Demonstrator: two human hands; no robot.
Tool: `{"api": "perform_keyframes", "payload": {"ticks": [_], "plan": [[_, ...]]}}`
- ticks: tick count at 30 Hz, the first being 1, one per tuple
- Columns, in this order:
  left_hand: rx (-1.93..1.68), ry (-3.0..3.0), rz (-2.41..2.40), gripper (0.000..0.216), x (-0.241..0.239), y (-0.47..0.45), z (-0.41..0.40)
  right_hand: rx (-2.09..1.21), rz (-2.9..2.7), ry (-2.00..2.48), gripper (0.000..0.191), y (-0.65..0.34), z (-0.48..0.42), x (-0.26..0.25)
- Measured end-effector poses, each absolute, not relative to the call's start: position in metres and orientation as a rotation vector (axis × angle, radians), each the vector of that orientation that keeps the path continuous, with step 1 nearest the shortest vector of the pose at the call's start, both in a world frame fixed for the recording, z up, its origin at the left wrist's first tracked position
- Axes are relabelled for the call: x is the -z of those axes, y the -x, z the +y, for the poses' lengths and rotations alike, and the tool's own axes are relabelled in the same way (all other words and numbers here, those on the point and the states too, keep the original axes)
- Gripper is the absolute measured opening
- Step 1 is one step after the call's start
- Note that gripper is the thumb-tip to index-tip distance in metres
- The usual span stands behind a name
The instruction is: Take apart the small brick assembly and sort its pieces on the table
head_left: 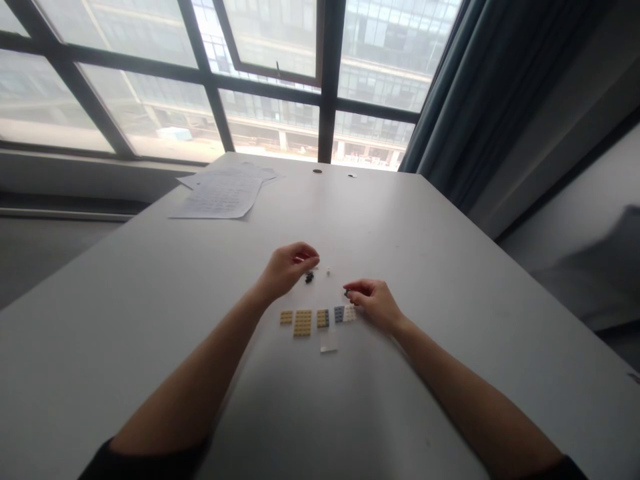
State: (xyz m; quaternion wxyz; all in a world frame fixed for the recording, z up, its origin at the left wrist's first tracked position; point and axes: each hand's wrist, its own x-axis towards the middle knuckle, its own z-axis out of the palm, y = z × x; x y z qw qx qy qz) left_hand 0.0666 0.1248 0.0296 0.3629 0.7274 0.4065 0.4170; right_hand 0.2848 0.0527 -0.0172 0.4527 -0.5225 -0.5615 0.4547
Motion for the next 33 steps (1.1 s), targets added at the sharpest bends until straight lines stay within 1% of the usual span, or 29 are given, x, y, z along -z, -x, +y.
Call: {"api": "perform_keyframes", "payload": {"ticks": [4, 7, 10, 13, 18, 23, 28, 30, 33], "plan": [[-1.250, -1.911, 1.345, 0.024, -0.012, -0.031, 0.139, -1.031, -1.515, 1.359, 0.017, -0.286, 0.055, 0.017], [-1.209, -1.998, 1.509, 0.023, 0.007, -0.013, 0.142, -0.953, -1.667, 1.399, 0.015, -0.280, 0.060, 0.011], [-1.152, -2.034, 1.563, 0.024, 0.020, -0.006, 0.141, -0.881, -1.812, 1.422, 0.016, -0.272, 0.067, 0.007], [-1.116, -2.058, 1.572, 0.023, 0.023, -0.006, 0.138, -0.835, -1.897, 1.438, 0.015, -0.264, 0.074, 0.006], [-1.096, -2.107, 1.589, 0.019, 0.020, -0.007, 0.134, -0.885, -1.946, 1.472, 0.015, -0.257, 0.081, 0.009], [-1.050, -2.260, 1.497, 0.020, 0.023, -0.009, 0.132, -0.733, -2.003, 1.462, 0.011, -0.258, 0.082, 0.012], [-0.803, -2.648, 1.288, 0.028, 0.022, -0.021, 0.125, -0.749, -2.017, 1.440, 0.010, -0.257, 0.082, 0.011], [-0.707, -2.711, 1.272, 0.031, 0.020, -0.025, 0.122, -0.753, -2.021, 1.429, 0.009, -0.256, 0.083, 0.008], [-0.653, -2.725, 1.298, 0.033, 0.019, -0.029, 0.121, -0.727, -1.999, 1.440, 0.010, -0.256, 0.085, 0.004]]}}
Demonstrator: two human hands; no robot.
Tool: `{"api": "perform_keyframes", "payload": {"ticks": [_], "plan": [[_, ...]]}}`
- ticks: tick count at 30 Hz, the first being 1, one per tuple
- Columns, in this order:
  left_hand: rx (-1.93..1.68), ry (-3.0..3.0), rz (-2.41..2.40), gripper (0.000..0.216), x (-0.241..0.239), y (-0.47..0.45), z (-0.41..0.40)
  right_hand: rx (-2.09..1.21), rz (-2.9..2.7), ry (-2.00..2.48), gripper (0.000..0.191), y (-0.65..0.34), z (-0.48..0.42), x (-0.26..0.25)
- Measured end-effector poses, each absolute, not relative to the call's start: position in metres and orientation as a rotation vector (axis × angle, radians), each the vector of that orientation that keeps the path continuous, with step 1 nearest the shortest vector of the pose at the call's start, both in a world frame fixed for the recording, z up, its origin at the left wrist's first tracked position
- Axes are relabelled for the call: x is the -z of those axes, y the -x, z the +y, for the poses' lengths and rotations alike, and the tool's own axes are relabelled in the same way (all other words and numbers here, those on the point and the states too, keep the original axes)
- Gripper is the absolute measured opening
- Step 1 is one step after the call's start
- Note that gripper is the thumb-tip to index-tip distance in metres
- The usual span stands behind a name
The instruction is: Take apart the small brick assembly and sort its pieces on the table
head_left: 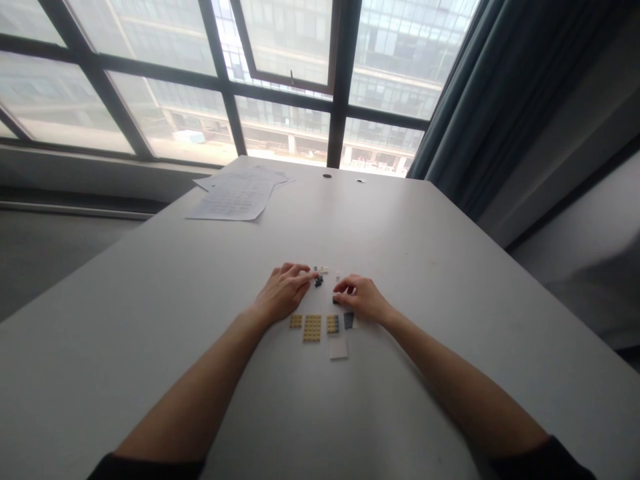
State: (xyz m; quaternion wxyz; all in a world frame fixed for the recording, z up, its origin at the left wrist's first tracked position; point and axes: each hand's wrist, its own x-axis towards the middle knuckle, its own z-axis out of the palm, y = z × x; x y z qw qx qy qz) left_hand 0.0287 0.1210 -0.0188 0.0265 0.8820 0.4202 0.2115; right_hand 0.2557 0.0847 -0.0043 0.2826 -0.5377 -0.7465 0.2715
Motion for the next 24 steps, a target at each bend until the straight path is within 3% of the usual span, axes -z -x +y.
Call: {"api": "perform_keyframes", "payload": {"ticks": [12, 24], "plan": [[-0.775, -2.565, 1.464, 0.023, 0.022, -0.024, 0.125, -0.328, -2.221, 1.501, 0.024, -0.229, 0.131, -0.011], [-0.822, -2.399, 1.673, 0.021, 0.018, -0.016, 0.127, -0.255, -2.359, 1.569, 0.023, -0.203, 0.148, -0.001]]}}
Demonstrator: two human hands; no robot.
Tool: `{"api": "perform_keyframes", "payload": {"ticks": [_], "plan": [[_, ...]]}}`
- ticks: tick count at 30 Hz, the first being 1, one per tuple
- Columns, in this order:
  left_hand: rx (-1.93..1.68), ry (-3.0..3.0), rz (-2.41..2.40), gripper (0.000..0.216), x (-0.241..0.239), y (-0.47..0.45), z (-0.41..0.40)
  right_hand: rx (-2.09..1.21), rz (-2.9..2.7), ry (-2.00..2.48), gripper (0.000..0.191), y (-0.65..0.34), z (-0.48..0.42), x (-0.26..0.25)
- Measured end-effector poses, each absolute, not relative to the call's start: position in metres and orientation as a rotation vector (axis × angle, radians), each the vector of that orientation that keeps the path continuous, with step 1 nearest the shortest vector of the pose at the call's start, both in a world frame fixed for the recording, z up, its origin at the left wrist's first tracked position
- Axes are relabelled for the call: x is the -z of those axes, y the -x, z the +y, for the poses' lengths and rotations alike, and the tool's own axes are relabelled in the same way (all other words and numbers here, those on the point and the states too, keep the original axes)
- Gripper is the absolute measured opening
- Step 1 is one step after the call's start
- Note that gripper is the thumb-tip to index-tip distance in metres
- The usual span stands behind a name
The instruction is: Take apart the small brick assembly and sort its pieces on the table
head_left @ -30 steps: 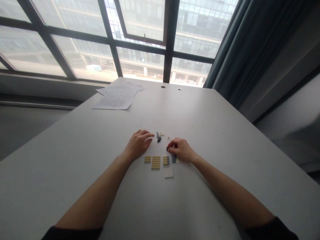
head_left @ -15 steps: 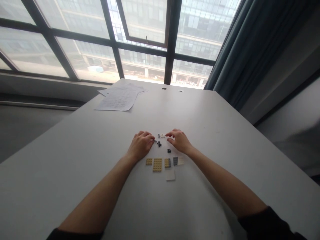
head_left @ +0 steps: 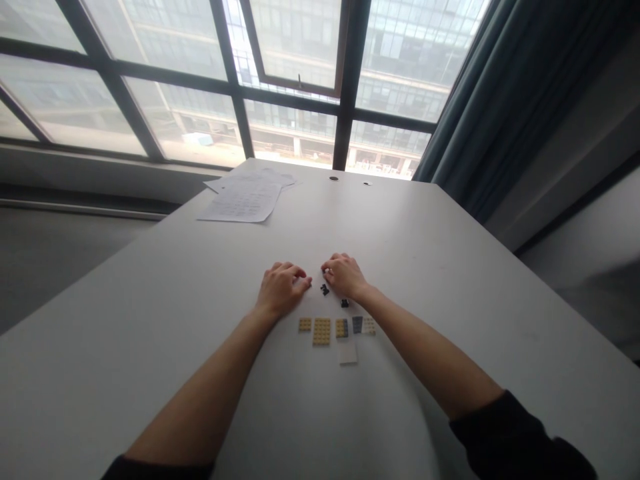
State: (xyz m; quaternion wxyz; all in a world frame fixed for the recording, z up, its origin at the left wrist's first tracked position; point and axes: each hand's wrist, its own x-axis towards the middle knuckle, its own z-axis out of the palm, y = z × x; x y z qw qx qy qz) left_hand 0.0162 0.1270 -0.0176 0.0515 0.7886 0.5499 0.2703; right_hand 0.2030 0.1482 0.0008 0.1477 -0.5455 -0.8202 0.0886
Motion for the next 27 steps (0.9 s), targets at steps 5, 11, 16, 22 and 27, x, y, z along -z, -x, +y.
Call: {"api": "perform_keyframes", "payload": {"ticks": [5, 11, 16, 22, 27], "plan": [[-0.737, -2.413, 1.454, 0.041, 0.019, -0.003, 0.132, -0.290, -2.349, 1.550, 0.020, -0.203, 0.146, -0.001], [-0.691, -2.439, 1.361, 0.029, 0.022, -0.002, 0.135, -0.360, -2.277, 1.518, 0.018, -0.212, 0.140, -0.007], [-0.668, -2.424, 1.348, 0.023, 0.022, 0.000, 0.137, -0.454, -2.114, 1.417, 0.017, -0.243, 0.122, -0.008], [-0.643, -2.393, 1.364, 0.019, 0.008, -0.011, 0.130, -0.538, -2.030, 1.421, 0.018, -0.289, 0.086, 0.000], [-0.648, -2.547, 1.117, 0.017, -0.016, -0.057, 0.106, -0.655, -1.992, 1.468, 0.018, -0.300, 0.070, 0.008]]}}
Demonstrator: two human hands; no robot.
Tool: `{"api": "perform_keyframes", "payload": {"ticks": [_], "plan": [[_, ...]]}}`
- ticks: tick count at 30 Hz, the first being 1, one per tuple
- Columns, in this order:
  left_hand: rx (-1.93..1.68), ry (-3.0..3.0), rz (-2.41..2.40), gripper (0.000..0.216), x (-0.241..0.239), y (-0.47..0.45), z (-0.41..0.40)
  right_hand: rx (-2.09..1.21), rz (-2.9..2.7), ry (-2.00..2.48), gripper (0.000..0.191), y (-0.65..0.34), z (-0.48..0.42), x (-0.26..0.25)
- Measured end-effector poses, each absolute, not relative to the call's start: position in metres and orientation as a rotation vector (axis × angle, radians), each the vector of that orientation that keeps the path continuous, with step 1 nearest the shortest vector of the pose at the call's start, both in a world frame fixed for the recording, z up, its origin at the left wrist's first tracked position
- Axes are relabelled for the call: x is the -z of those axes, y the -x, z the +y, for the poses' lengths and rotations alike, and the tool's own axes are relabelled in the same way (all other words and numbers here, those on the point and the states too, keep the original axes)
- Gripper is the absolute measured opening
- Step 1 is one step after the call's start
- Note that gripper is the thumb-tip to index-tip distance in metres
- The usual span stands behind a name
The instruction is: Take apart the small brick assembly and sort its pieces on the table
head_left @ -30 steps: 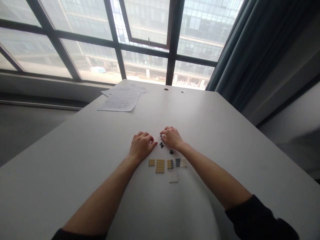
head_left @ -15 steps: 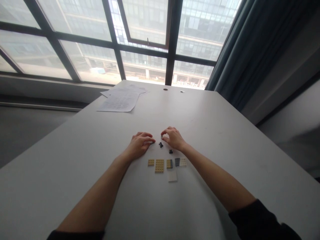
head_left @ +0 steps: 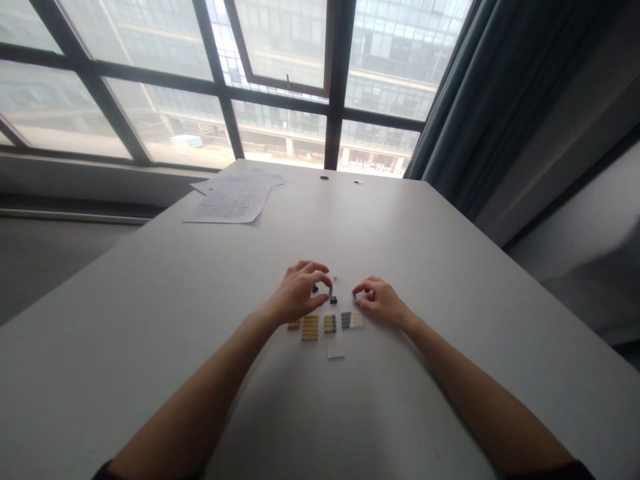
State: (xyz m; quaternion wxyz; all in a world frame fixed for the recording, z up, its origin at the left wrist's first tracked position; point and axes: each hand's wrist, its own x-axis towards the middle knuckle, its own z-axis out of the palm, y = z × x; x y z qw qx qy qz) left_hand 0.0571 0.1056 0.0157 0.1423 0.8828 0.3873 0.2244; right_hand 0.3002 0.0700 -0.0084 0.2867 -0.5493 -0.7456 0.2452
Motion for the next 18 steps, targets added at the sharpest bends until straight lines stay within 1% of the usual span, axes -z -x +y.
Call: {"api": "perform_keyframes", "payload": {"ticks": [3, 6, 14, 18], "plan": [[-0.587, -2.633, 1.033, 0.014, -0.020, -0.082, 0.097, -0.680, -1.957, 1.504, 0.019, -0.296, 0.069, 0.010], [-0.553, -2.659, 1.055, 0.015, -0.016, -0.094, 0.099, -0.679, -1.932, 1.538, 0.021, -0.291, 0.070, 0.010], [-0.424, -2.645, 1.076, 0.018, -0.002, -0.091, 0.105, -0.659, -1.956, 1.552, 0.024, -0.289, 0.070, 0.012], [-0.447, -2.632, 1.066, 0.018, -0.002, -0.088, 0.104, -0.646, -1.956, 1.528, 0.019, -0.289, 0.070, 0.014]]}}
